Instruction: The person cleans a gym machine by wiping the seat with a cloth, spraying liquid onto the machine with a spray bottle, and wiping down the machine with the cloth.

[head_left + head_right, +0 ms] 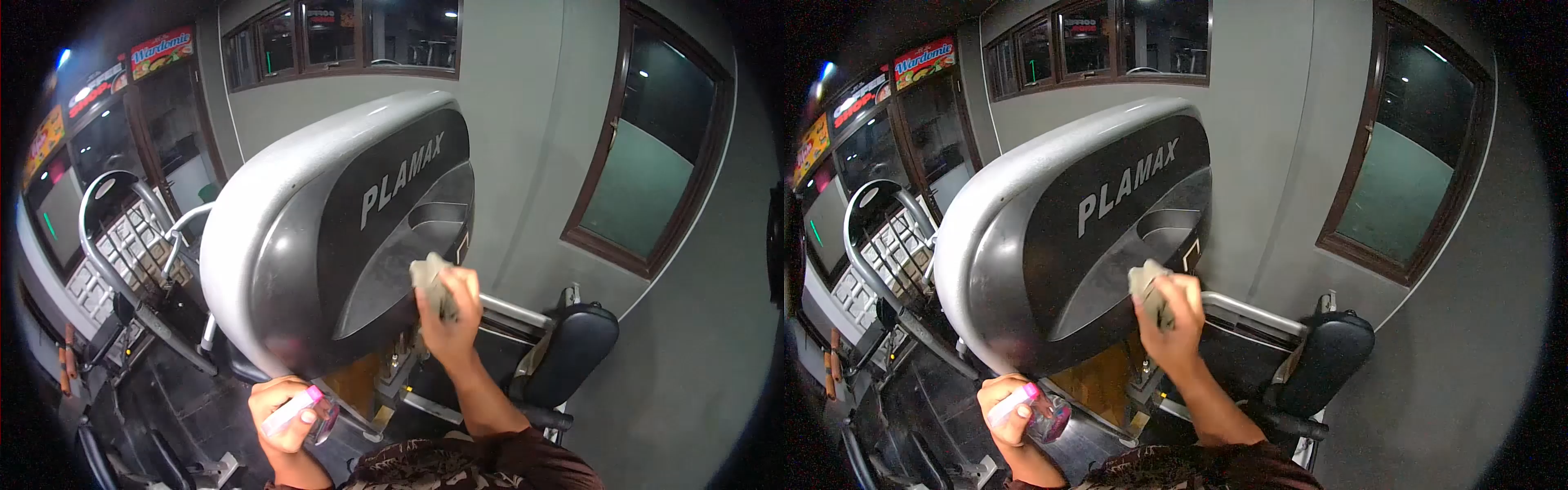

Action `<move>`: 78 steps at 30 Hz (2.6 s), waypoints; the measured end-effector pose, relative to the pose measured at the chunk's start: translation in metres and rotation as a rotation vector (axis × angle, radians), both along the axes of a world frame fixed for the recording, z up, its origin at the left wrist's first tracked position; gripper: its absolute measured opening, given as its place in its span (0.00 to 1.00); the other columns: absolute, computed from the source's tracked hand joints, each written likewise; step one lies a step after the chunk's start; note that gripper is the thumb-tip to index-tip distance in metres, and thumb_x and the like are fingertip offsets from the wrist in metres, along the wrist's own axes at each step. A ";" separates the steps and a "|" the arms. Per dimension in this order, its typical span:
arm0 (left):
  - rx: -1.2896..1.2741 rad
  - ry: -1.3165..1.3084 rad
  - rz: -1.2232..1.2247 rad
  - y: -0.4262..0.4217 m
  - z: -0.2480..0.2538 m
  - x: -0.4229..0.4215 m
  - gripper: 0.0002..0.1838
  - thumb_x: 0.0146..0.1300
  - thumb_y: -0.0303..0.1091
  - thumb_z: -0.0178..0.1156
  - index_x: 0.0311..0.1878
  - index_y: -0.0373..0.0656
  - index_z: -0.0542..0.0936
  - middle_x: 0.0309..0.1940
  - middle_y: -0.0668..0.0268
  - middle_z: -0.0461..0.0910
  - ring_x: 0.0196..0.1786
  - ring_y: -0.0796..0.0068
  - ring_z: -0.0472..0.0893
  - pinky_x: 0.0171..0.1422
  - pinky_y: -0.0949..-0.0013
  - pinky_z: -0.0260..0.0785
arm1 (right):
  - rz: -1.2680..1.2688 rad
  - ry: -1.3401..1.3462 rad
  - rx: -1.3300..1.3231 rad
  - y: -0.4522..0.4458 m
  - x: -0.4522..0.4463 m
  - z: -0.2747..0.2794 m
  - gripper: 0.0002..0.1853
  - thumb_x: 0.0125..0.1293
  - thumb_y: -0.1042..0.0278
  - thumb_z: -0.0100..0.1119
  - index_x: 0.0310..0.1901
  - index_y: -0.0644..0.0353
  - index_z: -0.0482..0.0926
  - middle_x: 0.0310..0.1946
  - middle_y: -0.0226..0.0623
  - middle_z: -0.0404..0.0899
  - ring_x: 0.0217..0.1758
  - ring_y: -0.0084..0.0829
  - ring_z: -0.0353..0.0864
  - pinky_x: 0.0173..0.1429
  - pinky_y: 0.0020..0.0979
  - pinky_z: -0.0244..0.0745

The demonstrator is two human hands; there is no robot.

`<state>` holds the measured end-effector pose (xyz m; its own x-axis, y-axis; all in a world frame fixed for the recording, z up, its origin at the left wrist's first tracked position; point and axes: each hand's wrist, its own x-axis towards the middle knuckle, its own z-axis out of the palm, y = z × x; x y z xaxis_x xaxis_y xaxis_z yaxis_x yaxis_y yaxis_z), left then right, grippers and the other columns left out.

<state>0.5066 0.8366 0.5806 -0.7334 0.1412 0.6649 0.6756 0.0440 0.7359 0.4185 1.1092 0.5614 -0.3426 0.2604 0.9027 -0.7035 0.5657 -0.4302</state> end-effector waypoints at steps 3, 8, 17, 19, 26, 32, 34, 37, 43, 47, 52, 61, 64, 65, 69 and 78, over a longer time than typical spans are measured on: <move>-0.018 0.013 0.064 0.002 -0.001 0.003 0.26 0.62 0.54 0.71 0.32 0.34 0.84 0.22 0.59 0.85 0.24 0.68 0.84 0.33 0.70 0.75 | 0.100 0.103 0.067 -0.002 0.006 -0.029 0.26 0.48 0.82 0.75 0.52 0.59 0.82 0.47 0.47 0.78 0.45 0.44 0.85 0.46 0.37 0.82; 0.039 0.011 0.052 0.028 0.004 0.008 0.27 0.62 0.55 0.71 0.32 0.34 0.84 0.23 0.59 0.85 0.25 0.69 0.84 0.32 0.70 0.75 | 0.157 0.133 0.084 0.042 -0.009 -0.042 0.23 0.50 0.76 0.74 0.52 0.62 0.84 0.49 0.44 0.79 0.48 0.37 0.84 0.52 0.36 0.80; -0.028 -0.041 0.115 0.078 0.015 0.005 0.26 0.60 0.53 0.73 0.33 0.33 0.85 0.23 0.60 0.85 0.25 0.69 0.84 0.31 0.71 0.74 | 0.169 -0.016 -0.148 0.054 -0.041 -0.021 0.13 0.65 0.71 0.69 0.47 0.69 0.80 0.45 0.47 0.78 0.44 0.42 0.80 0.49 0.40 0.76; -0.052 -0.062 0.126 0.088 0.016 0.003 0.26 0.60 0.53 0.73 0.33 0.33 0.85 0.23 0.60 0.85 0.25 0.69 0.84 0.32 0.71 0.74 | 0.282 0.042 -0.070 0.043 -0.023 -0.022 0.06 0.64 0.75 0.69 0.39 0.67 0.82 0.41 0.49 0.79 0.40 0.44 0.81 0.42 0.39 0.78; -0.002 -0.080 0.169 0.123 0.021 -0.006 0.24 0.61 0.52 0.72 0.33 0.35 0.85 0.24 0.61 0.86 0.25 0.70 0.85 0.33 0.71 0.74 | 0.354 0.131 -0.054 0.081 -0.029 -0.017 0.07 0.65 0.73 0.68 0.41 0.67 0.83 0.39 0.44 0.81 0.39 0.39 0.82 0.44 0.37 0.79; -0.002 -0.053 0.222 0.137 0.026 -0.007 0.24 0.62 0.52 0.71 0.32 0.35 0.85 0.24 0.61 0.85 0.25 0.71 0.84 0.32 0.70 0.75 | 0.263 -0.085 -0.351 0.107 -0.098 -0.002 0.18 0.70 0.72 0.67 0.57 0.71 0.78 0.48 0.46 0.79 0.53 0.40 0.80 0.60 0.37 0.75; -0.014 -0.016 0.248 0.141 0.026 -0.010 0.24 0.62 0.52 0.71 0.32 0.35 0.85 0.23 0.60 0.85 0.25 0.71 0.84 0.32 0.70 0.75 | 0.157 -0.041 -0.180 0.102 -0.098 -0.014 0.18 0.65 0.73 0.73 0.53 0.70 0.78 0.47 0.49 0.78 0.51 0.42 0.81 0.56 0.37 0.76; -0.006 -0.029 0.262 0.152 0.029 -0.014 0.24 0.62 0.51 0.71 0.32 0.34 0.85 0.23 0.60 0.85 0.25 0.71 0.84 0.31 0.70 0.75 | 0.195 -0.028 -0.143 0.095 -0.080 -0.031 0.14 0.61 0.76 0.74 0.45 0.68 0.80 0.40 0.46 0.79 0.42 0.44 0.83 0.46 0.38 0.79; 0.027 0.016 0.239 0.165 0.023 -0.032 0.21 0.62 0.47 0.70 0.35 0.32 0.84 0.23 0.59 0.85 0.23 0.70 0.84 0.31 0.70 0.75 | 0.553 0.054 0.103 0.113 -0.052 -0.039 0.12 0.58 0.72 0.74 0.41 0.66 0.83 0.41 0.48 0.81 0.41 0.43 0.84 0.47 0.39 0.81; 0.057 0.010 0.235 0.171 0.023 -0.035 0.19 0.63 0.44 0.69 0.36 0.32 0.84 0.24 0.58 0.85 0.23 0.70 0.83 0.30 0.71 0.74 | 0.293 0.014 -0.274 0.137 -0.100 -0.023 0.16 0.72 0.75 0.63 0.56 0.73 0.76 0.50 0.44 0.78 0.54 0.36 0.79 0.62 0.36 0.73; 0.013 0.039 0.297 0.169 0.012 -0.039 0.17 0.65 0.41 0.68 0.37 0.32 0.84 0.25 0.57 0.85 0.23 0.71 0.83 0.30 0.71 0.73 | 0.409 -0.096 -0.293 0.125 -0.128 -0.030 0.14 0.71 0.74 0.65 0.53 0.71 0.78 0.45 0.47 0.79 0.46 0.41 0.81 0.54 0.38 0.76; 0.013 -0.055 0.494 0.194 0.018 -0.041 0.20 0.69 0.44 0.63 0.31 0.32 0.80 0.19 0.58 0.80 0.19 0.70 0.80 0.30 0.69 0.73 | 0.479 0.054 0.006 0.160 -0.105 -0.029 0.15 0.60 0.73 0.73 0.48 0.68 0.83 0.43 0.47 0.82 0.46 0.41 0.84 0.50 0.41 0.80; 0.017 -0.024 0.455 0.189 0.012 -0.043 0.14 0.68 0.36 0.63 0.35 0.32 0.83 0.21 0.59 0.84 0.21 0.73 0.82 0.33 0.71 0.74 | 0.496 -0.114 -0.469 0.166 -0.136 -0.007 0.17 0.77 0.71 0.61 0.61 0.72 0.77 0.56 0.45 0.83 0.59 0.35 0.83 0.66 0.38 0.75; 0.006 -0.025 0.467 0.189 0.012 -0.042 0.14 0.68 0.36 0.63 0.35 0.32 0.83 0.21 0.59 0.84 0.21 0.73 0.82 0.33 0.72 0.74 | 0.502 -0.182 -0.453 0.174 -0.154 -0.009 0.20 0.77 0.71 0.61 0.65 0.73 0.74 0.60 0.48 0.82 0.61 0.34 0.82 0.69 0.36 0.73; -0.023 -0.033 0.498 0.188 0.011 -0.041 0.14 0.69 0.37 0.62 0.34 0.33 0.83 0.21 0.60 0.84 0.21 0.74 0.81 0.32 0.72 0.72 | 0.488 -0.177 -0.444 0.154 -0.179 -0.026 0.22 0.73 0.68 0.68 0.61 0.73 0.78 0.53 0.48 0.83 0.53 0.35 0.83 0.60 0.37 0.77; -0.034 0.003 0.536 0.193 0.013 -0.041 0.15 0.69 0.38 0.63 0.32 0.34 0.82 0.21 0.59 0.84 0.21 0.74 0.81 0.30 0.71 0.71 | 0.364 0.107 -0.028 0.156 -0.144 -0.048 0.14 0.61 0.80 0.66 0.49 0.70 0.81 0.42 0.50 0.78 0.43 0.46 0.82 0.46 0.41 0.79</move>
